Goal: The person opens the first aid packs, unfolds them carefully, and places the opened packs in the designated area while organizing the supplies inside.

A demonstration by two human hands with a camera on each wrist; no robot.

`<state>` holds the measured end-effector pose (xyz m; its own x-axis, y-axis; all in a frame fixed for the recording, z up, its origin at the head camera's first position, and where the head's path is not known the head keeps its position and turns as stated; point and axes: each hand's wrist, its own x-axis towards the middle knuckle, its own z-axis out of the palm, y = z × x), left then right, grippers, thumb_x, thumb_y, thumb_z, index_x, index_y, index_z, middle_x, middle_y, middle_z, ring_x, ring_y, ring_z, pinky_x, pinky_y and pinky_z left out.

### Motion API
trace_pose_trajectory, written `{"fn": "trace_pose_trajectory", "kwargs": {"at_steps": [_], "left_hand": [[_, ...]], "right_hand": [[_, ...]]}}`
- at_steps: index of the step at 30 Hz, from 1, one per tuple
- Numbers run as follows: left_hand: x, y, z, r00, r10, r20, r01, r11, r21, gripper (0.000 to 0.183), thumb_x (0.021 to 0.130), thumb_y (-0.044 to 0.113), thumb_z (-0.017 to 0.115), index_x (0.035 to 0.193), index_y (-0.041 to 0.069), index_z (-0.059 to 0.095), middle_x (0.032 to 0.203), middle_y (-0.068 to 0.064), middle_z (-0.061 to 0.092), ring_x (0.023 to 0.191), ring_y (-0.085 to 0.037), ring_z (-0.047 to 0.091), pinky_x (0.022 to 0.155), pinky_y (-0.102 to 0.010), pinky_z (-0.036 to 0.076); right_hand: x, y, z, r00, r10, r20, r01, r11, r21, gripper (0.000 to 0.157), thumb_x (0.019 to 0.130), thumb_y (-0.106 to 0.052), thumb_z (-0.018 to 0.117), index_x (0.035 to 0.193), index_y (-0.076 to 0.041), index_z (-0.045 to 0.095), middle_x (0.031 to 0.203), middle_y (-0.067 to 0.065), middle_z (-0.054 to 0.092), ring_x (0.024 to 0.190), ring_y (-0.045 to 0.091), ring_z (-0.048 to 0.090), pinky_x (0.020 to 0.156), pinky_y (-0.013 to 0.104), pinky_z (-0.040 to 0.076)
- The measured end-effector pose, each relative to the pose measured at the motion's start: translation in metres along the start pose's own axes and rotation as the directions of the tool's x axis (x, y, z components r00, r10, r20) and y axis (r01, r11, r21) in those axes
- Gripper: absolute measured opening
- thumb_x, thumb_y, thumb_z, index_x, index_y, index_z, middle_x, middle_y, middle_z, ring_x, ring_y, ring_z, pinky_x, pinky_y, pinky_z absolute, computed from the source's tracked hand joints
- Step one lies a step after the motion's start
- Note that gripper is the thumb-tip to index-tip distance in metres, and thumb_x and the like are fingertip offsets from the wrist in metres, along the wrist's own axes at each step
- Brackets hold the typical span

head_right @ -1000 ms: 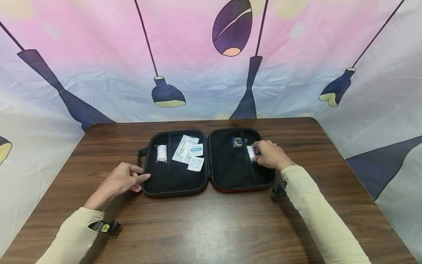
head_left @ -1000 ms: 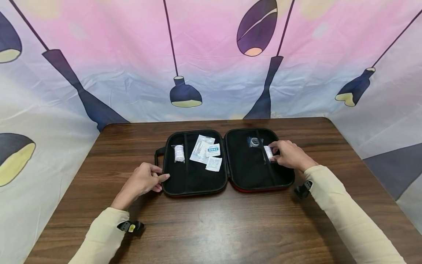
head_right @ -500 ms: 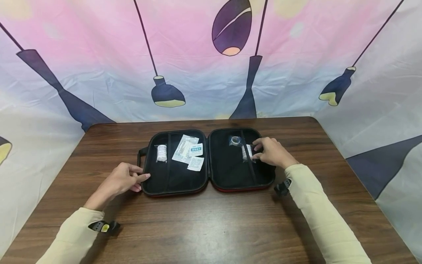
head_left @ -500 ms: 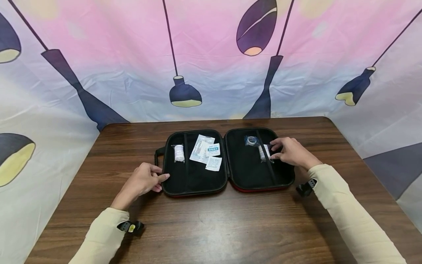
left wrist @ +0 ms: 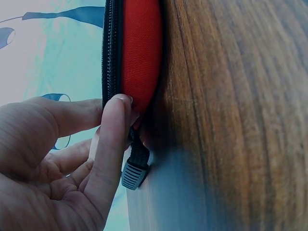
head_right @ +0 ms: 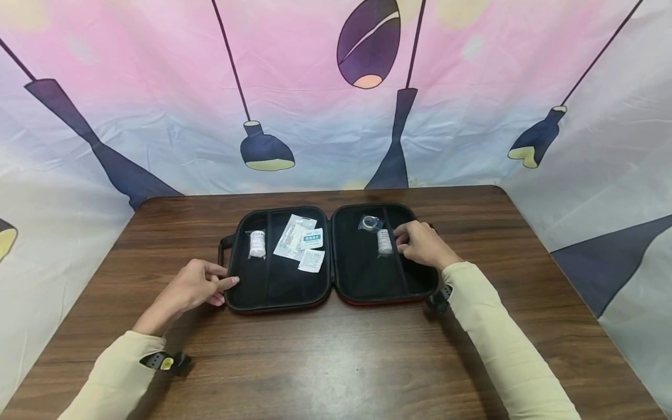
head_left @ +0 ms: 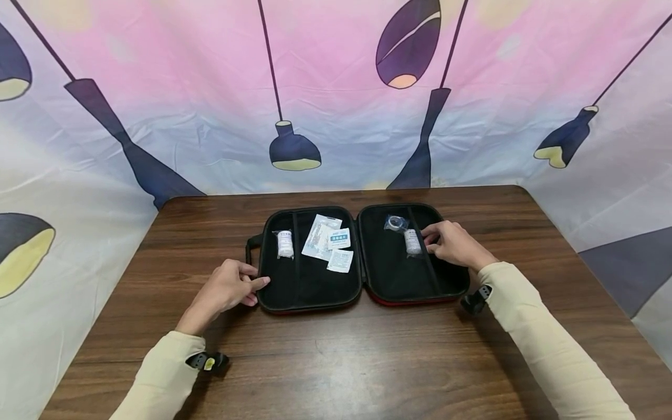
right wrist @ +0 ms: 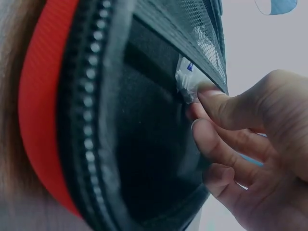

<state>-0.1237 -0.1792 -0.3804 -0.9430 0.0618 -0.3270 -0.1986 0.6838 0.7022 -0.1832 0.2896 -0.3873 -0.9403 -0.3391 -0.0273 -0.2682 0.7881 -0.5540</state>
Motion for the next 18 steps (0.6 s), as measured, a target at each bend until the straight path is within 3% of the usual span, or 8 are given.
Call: {"fn": "trace_pose_trajectory", "kwargs": {"at_steps": [8,18], "left_hand": [[-0.001,0.000,0.000,1.000,0.000,0.002,0.000,1.000,-0.007,0.054,0.096,0.020,0.072,0.134,-0.015,0.054,0.066,-0.009,0.062,0.059,-0.017,0.070,0.058,-0.031,0.059],[0.001,-0.002,0.000,1.000,0.006,0.001,-0.006,1.000,-0.010,0.053,0.097,0.020,0.071,0.133,-0.015,0.055,0.067,-0.009,0.063,0.060,-0.017,0.070,0.059,-0.032,0.060]], "right_hand": [[-0.003,-0.006,-0.011,0.999,-0.011,-0.044,0.011,1.000,-0.013,0.031,0.093,0.000,0.069,0.123,0.007,0.067,0.098,0.013,0.072,0.082,0.022,0.070,0.072,0.039,0.057],[0.014,-0.048,-0.010,0.994,-0.096,-0.046,0.096,0.995,-0.002,0.036,0.093,-0.008,0.073,0.126,0.006,0.067,0.099,0.012,0.072,0.072,0.017,0.067,0.067,0.039,0.055]]}}
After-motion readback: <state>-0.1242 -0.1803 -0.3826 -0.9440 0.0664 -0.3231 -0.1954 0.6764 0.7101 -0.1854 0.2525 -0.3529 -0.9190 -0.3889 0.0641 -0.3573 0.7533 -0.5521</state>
